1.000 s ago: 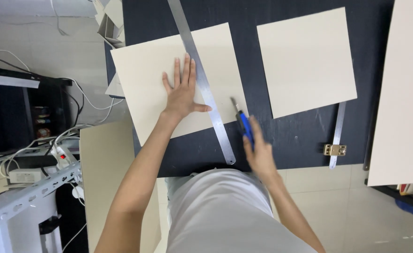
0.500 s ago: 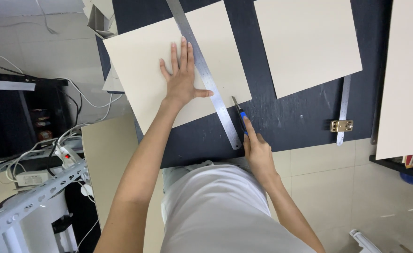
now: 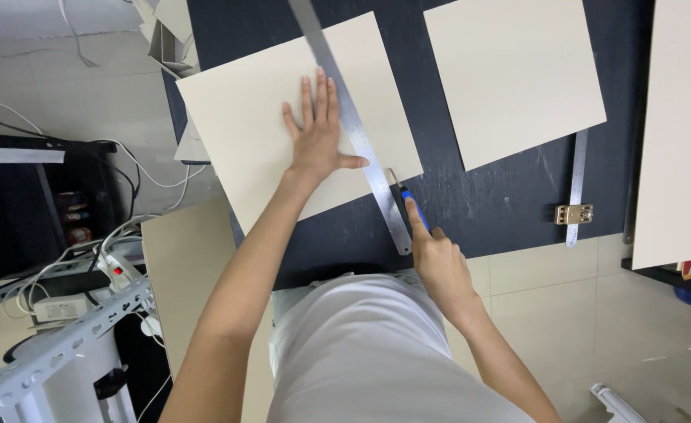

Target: Measuring and cutting boards using a ruler and a utility knife on a workbench

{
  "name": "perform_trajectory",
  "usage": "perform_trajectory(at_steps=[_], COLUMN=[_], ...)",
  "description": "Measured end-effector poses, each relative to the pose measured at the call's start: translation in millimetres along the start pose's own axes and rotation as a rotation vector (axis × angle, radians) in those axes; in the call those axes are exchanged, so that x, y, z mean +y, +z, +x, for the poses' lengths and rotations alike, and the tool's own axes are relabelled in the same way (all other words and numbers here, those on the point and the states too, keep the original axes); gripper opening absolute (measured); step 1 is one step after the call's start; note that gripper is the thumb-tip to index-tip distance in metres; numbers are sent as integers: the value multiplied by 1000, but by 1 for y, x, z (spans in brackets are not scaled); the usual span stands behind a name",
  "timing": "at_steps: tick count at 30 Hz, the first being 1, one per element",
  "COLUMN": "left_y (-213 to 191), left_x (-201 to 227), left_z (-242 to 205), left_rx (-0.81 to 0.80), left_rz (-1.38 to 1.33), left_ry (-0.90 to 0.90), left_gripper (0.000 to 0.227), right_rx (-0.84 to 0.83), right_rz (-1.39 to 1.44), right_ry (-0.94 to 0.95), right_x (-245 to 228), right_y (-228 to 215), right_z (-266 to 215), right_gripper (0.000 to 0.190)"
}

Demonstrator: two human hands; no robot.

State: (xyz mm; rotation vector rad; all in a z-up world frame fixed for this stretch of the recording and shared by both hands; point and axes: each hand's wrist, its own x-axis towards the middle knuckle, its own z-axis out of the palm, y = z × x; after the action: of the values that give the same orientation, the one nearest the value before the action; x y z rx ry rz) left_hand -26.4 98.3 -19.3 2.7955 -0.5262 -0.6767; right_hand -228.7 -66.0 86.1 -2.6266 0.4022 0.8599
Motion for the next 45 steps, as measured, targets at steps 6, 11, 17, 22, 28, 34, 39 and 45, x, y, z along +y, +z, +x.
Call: perform_trajectory(at_steps=[6,11,17,22,28,34,39,45], left_y=[16,-12,18,18,17,19,20,18], left_x=[8,11,6,4,5,5,3,4], left_z=[15,12,16,15,17,18,18,17], left_rx=[141,12,322,269,235,245,262,247], left_rz=[149,-229,279,210,164,165,155,125], left_ry=[79,85,149,191,185,177,179,190], left_gripper=[162,148,152,139,139,140,137,138], right_rx=[-19,-82,55,6,12,42,38,57], right_rz=[-119,-268,-243,-243,-209,-204,-194,-207], right_ry=[-51,-52,-188,-127,-118,-140,-133,-150], right_x=[8,-4,19,18,18,20,20,20], right_y=[-3,-24,-2,-4,-3,0,0,2], right_z=[7,9,13,13,13,13,12,11], right_gripper=[69,68,82,82,82,81,80,82])
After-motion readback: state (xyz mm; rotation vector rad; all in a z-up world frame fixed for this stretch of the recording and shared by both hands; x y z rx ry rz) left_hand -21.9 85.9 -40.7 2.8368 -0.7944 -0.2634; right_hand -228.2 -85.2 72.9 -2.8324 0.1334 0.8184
